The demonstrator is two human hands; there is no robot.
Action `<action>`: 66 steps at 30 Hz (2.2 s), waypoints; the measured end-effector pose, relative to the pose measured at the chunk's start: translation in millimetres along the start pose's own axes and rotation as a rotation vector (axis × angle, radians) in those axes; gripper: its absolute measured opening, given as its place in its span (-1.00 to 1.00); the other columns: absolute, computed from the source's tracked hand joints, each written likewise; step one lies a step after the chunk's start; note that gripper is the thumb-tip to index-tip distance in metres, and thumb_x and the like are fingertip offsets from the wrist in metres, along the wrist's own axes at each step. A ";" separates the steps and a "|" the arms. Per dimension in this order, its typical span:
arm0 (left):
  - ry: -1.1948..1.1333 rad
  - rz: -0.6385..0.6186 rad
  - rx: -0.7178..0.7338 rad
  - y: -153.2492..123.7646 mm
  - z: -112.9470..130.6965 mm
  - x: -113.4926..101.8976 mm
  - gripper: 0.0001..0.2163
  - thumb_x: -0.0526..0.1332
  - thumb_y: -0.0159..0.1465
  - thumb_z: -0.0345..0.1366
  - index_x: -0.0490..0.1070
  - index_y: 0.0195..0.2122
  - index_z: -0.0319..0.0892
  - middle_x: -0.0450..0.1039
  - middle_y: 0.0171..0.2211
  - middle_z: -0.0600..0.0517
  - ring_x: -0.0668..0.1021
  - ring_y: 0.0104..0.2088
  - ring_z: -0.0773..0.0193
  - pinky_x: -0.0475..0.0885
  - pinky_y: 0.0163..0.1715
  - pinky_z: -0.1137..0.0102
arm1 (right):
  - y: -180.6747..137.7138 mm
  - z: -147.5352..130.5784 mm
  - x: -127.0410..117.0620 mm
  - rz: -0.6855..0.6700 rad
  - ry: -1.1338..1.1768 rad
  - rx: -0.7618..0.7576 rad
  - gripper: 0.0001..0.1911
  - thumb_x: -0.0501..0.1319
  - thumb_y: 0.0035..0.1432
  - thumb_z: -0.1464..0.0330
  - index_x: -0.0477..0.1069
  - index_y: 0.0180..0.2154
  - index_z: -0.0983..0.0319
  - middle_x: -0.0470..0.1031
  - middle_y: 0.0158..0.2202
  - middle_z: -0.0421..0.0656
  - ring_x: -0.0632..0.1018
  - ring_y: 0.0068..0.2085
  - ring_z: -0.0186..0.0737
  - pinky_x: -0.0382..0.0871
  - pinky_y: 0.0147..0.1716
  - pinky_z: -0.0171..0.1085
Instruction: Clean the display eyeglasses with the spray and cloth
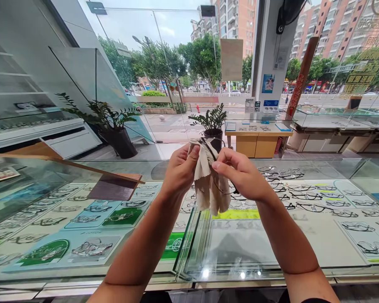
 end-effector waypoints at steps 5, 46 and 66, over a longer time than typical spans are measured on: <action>-0.070 -0.110 -0.004 -0.1 -2.9 1.5 -0.57 0.59 0.06 0.00 0.52 -0.23 -0.14 0.54 -0.37 0.08 0.52 -0.40 0.35 0.46 -0.35 0.46 | 0.0 4.8 -3.8 -0.010 0.095 0.063 -0.51 0.36 0.26 -0.05 0.27 -0.41 0.16 0.26 -0.44 -0.28 0.28 -0.41 -0.30 0.18 -0.42 -0.29; 0.821 -1.388 -0.253 -37.6 -13.6 47.3 -0.89 0.32 0.27 -0.29 0.39 -0.26 -0.09 0.47 -0.41 0.15 0.43 -0.42 0.31 0.24 -0.42 0.41 | -3.9 -8.9 -15.2 0.232 0.089 -0.011 -0.64 0.45 0.17 0.05 0.44 -0.39 0.14 0.38 -0.31 -0.19 0.39 -0.24 -0.21 0.36 -0.19 -0.21; 0.899 0.043 0.457 -22.1 44.9 -15.4 -0.56 0.47 0.21 0.00 0.50 0.01 -0.11 0.60 -0.10 -0.05 0.60 -0.15 0.19 0.52 -0.20 0.33 | -5.3 -9.1 -24.8 0.060 0.004 0.033 -0.57 0.41 0.22 -0.01 0.39 -0.38 0.17 0.31 -0.37 -0.23 0.28 -0.34 -0.28 0.18 -0.36 -0.24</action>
Point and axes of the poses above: each hand's wrist, its own y-axis towards the middle knuckle, its own x-axis out of the palm, z = x × y, the point moved 1 cm from there along y, towards the middle knuckle
